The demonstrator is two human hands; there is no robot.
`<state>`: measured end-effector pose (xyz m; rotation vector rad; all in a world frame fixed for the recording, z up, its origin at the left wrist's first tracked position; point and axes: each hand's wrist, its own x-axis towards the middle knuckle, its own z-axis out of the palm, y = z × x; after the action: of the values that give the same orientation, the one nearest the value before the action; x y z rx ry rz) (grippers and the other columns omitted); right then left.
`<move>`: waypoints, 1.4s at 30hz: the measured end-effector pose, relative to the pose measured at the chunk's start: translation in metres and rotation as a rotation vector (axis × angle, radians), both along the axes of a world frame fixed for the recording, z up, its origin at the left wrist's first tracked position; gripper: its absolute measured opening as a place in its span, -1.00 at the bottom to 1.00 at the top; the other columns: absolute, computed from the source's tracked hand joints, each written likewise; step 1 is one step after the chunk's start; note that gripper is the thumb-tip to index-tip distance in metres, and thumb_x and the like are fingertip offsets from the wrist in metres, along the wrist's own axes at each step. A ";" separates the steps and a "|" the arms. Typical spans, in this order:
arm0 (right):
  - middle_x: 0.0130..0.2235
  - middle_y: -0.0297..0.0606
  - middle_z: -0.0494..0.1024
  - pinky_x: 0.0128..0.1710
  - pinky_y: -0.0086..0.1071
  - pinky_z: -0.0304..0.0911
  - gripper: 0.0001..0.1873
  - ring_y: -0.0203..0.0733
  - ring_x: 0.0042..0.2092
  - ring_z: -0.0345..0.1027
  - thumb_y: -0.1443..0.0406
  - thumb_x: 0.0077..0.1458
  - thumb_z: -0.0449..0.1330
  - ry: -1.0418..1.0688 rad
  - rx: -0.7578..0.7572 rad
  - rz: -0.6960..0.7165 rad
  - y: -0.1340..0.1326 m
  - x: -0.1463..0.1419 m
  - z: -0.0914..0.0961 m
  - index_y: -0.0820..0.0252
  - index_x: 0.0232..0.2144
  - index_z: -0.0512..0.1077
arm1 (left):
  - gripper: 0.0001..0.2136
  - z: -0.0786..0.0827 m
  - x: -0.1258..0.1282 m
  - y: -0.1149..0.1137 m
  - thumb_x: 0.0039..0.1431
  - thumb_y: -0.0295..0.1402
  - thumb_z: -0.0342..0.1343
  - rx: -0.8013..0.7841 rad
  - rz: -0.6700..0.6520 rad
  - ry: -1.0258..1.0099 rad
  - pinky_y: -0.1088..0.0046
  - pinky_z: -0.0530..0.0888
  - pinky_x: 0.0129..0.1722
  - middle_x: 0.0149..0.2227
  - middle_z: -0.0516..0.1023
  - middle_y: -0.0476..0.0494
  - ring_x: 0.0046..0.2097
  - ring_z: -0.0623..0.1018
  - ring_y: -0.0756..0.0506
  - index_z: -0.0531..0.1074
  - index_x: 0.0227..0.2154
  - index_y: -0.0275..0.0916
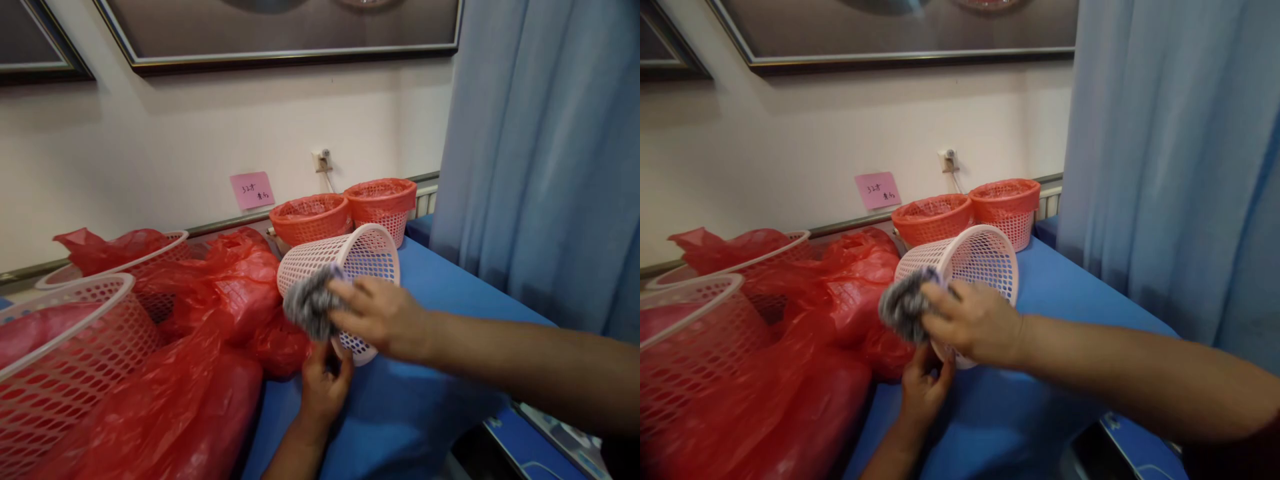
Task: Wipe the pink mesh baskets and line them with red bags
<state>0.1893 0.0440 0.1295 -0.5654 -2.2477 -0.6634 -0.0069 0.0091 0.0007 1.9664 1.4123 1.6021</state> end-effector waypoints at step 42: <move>-0.08 -0.12 0.67 -0.03 -0.31 0.38 -0.60 -0.04 -0.06 0.56 0.40 0.11 0.20 0.506 -1.169 -0.733 0.082 0.071 -0.134 0.21 0.02 0.53 | -0.34 -0.012 -0.005 0.003 0.30 -0.36 0.21 0.027 -0.058 -0.008 0.35 0.70 -0.06 0.09 0.69 -0.26 -0.05 0.74 -0.18 0.20 0.42 -0.24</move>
<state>0.2599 0.1260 -0.0041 -1.9024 -1.6961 0.5540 -0.0124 0.0117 -0.0114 1.9948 1.3250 1.6100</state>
